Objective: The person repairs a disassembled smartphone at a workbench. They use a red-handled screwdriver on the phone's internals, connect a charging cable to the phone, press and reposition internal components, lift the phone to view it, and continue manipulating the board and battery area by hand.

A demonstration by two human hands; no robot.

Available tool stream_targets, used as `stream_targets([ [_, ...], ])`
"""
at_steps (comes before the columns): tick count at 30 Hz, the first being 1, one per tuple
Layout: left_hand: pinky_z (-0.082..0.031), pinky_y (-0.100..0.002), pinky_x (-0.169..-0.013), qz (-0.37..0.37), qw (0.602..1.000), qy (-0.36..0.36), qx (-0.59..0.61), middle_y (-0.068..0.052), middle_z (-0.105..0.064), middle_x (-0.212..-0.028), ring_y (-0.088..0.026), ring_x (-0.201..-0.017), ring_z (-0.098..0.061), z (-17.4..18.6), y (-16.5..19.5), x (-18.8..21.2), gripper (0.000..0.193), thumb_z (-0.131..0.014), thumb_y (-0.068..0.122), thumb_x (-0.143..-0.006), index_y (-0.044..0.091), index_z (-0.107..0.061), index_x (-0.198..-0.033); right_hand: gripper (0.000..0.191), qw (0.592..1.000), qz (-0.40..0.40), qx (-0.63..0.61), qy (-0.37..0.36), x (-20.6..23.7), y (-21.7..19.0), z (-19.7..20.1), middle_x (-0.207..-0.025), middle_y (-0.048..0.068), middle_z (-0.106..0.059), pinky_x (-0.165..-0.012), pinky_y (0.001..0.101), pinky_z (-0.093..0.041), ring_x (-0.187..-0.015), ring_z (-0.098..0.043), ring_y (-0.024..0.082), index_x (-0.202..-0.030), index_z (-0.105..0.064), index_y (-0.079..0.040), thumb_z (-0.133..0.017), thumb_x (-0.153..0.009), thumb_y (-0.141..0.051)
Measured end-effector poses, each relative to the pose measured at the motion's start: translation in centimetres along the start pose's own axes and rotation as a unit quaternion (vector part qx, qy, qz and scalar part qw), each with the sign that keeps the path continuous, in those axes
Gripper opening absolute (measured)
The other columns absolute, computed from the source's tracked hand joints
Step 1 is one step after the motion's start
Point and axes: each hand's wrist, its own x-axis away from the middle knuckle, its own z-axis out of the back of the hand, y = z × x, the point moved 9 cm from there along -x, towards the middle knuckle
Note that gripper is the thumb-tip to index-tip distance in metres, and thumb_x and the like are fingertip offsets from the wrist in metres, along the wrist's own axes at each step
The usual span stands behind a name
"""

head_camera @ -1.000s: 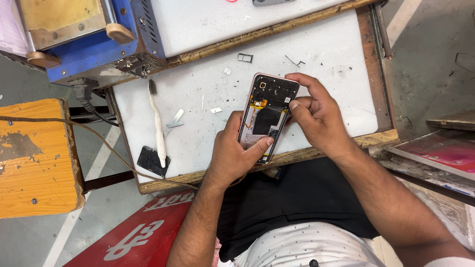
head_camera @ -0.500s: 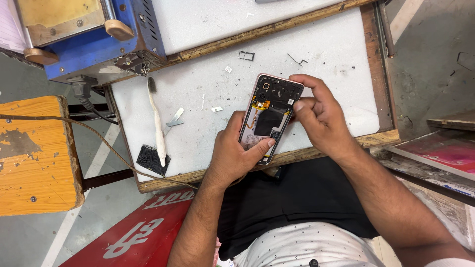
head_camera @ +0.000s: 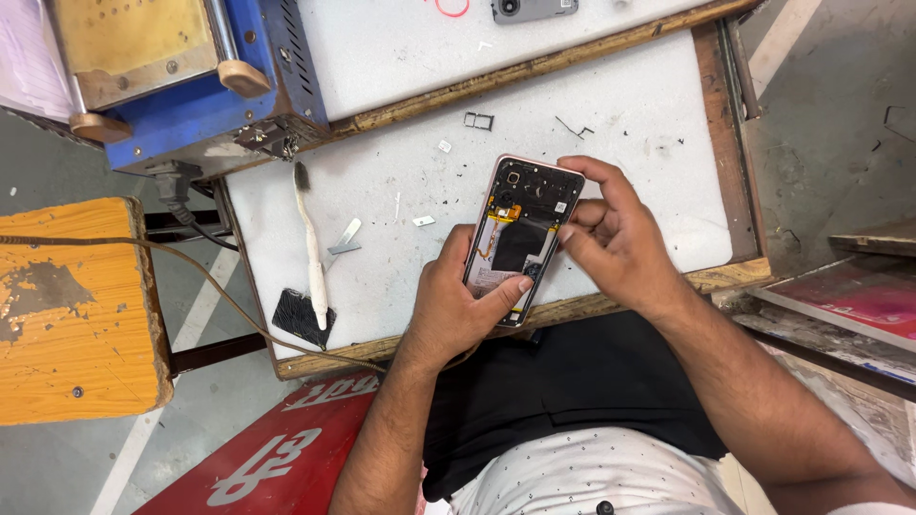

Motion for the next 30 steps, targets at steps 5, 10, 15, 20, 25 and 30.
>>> stream_targets([
  [5, -0.066, -0.039, -0.081, 0.021, 1.0, -0.006, -0.019, -0.014, -0.079, -0.097, -0.023, -0.092, -0.08, -0.3, -0.3, 0.3, 0.053, -0.082, 0.029, -0.086, 0.005, -0.054, -0.124, 0.052, 0.999, -0.012, -0.027, 0.026, 0.5, 0.4, 0.4, -0.091, 0.014, -0.072, -0.08, 0.0315, -0.064, -0.089, -0.074, 0.016, -0.153, -0.031, 0.0, -0.047, -0.103, 0.001],
  [10, -0.067, -0.038, -0.081, 0.017, 1.0, -0.01, -0.013, -0.014, -0.078, -0.1, -0.023, -0.094, -0.08, -0.4, -0.2, 0.2, 0.053, -0.081, 0.028, -0.086, 0.005, -0.054, -0.125, 0.04, 0.998, -0.029, -0.025, 0.052, 0.5, 0.8, 0.8, -0.099, 0.013, -0.074, -0.079, 0.0309, -0.064, -0.09, -0.074, 0.014, -0.15, -0.036, 0.001, -0.042, -0.11, -0.001],
  [15, -0.067, -0.039, -0.081, 0.015, 1.0, -0.009, 0.003, -0.014, -0.078, -0.099, -0.023, -0.094, -0.08, -0.2, -0.1, 0.1, 0.053, -0.082, 0.028, -0.086, 0.005, -0.054, -0.125, 0.056, 1.0, -0.008, -0.008, 0.007, 0.3, 0.2, 0.2, -0.096, 0.014, -0.073, -0.073, 0.031, -0.056, -0.089, -0.069, 0.014, -0.151, -0.029, 0.002, -0.048, -0.098, 0.006],
  [20, -0.067, -0.039, -0.082, 0.025, 0.999, -0.023, -0.01, -0.015, -0.078, -0.099, -0.023, -0.094, -0.081, -0.4, -0.3, 0.2, 0.053, -0.081, 0.029, -0.087, 0.005, -0.054, -0.125, 0.047, 0.999, -0.008, -0.009, 0.037, 0.6, 0.7, 0.6, -0.082, 0.01, -0.069, -0.072, 0.0302, -0.062, -0.078, -0.071, 0.012, -0.15, -0.034, 0.001, -0.042, -0.103, 0.003],
  [25, -0.067, -0.039, -0.082, 0.033, 0.999, -0.033, -0.015, -0.015, -0.078, -0.099, -0.023, -0.094, -0.081, -0.7, -0.6, 0.1, 0.055, -0.08, 0.031, -0.087, 0.005, -0.053, -0.127, 0.033, 0.998, -0.007, -0.015, 0.06, 0.5, 1.0, 0.9, -0.106, 0.011, -0.071, -0.077, 0.0305, -0.064, -0.091, -0.074, 0.013, -0.145, -0.038, 0.002, -0.037, -0.112, -0.001],
  [30, -0.067, -0.04, -0.082, 0.02, 1.0, -0.023, -0.001, -0.015, -0.078, -0.1, -0.024, -0.095, -0.081, -0.4, -0.5, 0.2, 0.054, -0.081, 0.031, -0.087, 0.005, -0.054, -0.125, 0.047, 1.0, 0.017, -0.02, 0.012, 0.5, 0.3, 0.3, -0.096, 0.016, -0.07, -0.081, 0.0319, -0.061, -0.092, -0.071, 0.016, -0.15, -0.032, 0.0, -0.045, -0.104, 0.0],
])
